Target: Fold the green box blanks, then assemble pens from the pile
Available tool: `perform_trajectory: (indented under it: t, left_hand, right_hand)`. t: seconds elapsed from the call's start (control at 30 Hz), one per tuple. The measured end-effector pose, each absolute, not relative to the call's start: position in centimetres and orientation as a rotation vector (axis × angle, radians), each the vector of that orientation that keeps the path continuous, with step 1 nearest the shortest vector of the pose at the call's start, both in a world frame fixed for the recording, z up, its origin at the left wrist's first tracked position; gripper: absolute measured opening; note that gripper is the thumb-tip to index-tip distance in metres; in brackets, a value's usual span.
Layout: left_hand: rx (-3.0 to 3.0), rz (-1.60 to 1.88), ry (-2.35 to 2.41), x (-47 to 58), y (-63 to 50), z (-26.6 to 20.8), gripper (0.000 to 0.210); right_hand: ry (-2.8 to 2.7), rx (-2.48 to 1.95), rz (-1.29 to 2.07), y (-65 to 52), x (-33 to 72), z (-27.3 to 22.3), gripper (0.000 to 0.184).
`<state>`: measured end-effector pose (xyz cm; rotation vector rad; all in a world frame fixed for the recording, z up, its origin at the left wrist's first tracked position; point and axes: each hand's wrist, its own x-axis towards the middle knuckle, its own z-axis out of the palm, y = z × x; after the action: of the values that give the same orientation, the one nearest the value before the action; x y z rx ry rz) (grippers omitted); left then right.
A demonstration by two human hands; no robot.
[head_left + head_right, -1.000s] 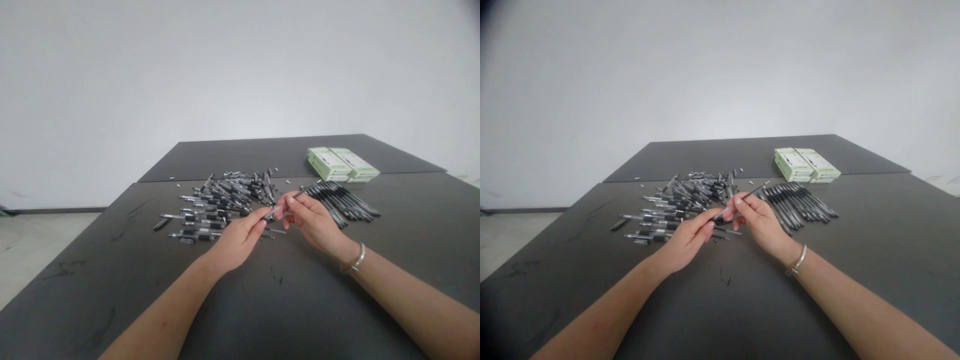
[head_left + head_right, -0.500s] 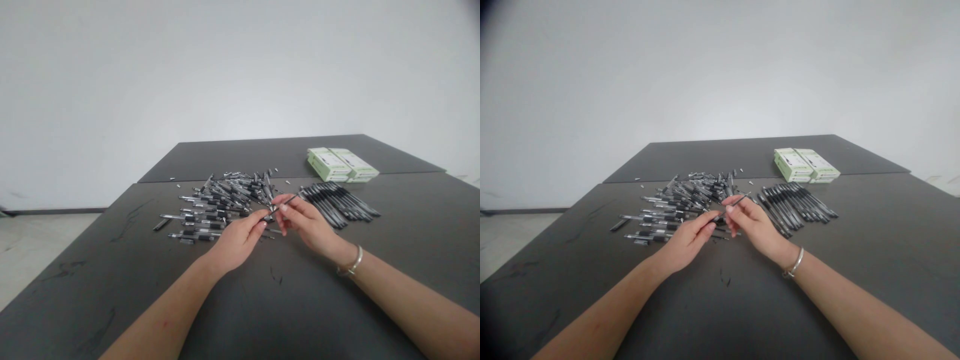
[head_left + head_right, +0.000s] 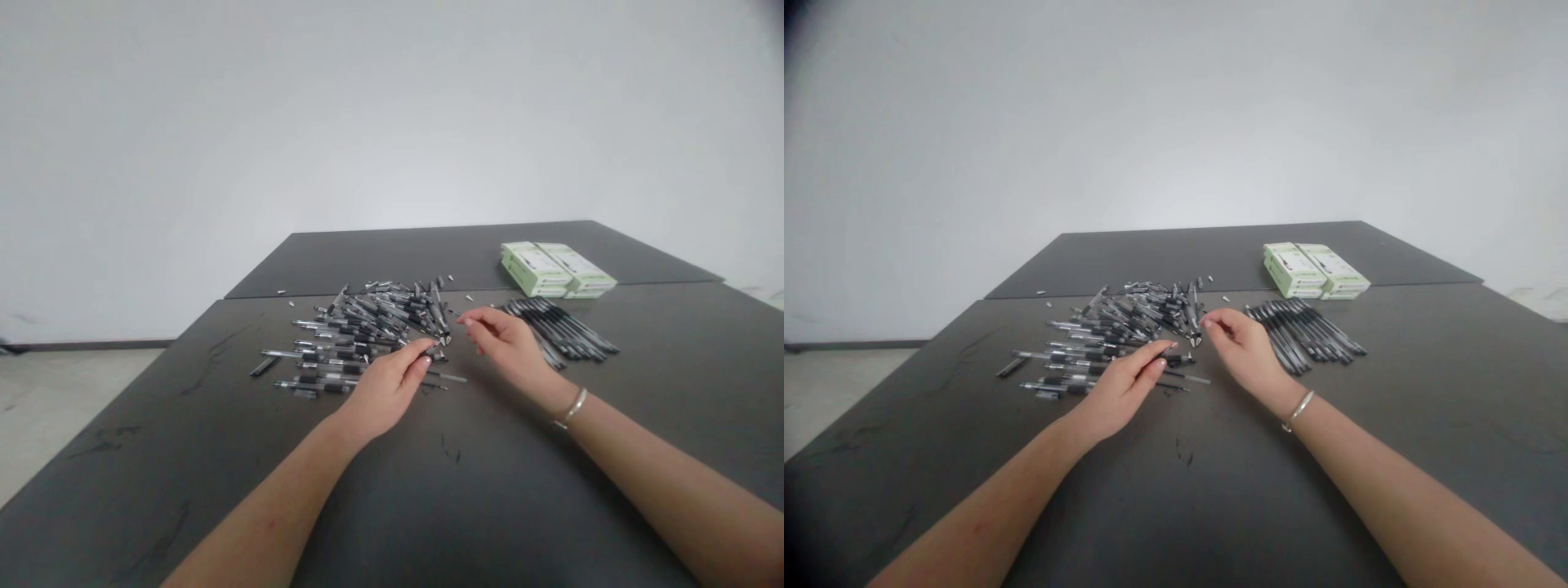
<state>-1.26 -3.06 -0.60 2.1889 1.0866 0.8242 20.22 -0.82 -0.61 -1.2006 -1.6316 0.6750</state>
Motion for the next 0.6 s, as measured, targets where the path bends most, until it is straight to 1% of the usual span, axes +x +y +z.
perform_trajectory:
  t: [0.1,0.2,0.33,0.6]
  left_hand:
    - [2.194,0.833,1.099,-1.3,-3.0,-0.6,0.034]
    - [2.199,0.843,1.113,-1.3,-2.9,-0.6,0.033]
    - [2.210,0.846,1.134,-1.2,-2.8,-0.7,0.033]
    - [2.227,0.857,1.135,-1.2,-2.8,-0.7,0.032]
  right_hand:
    - [-1.977,-1.277,0.319,0.4,20.5,-1.5,0.019]
    - [-2.178,-1.266,0.176,1.2,20.5,-2.3,0.022]
    - [-2.323,-1.293,0.064,1.5,20.3,-2.8,0.019]
    - [-2.415,-1.404,-0.004,1.1,20.2,-2.6,0.017]
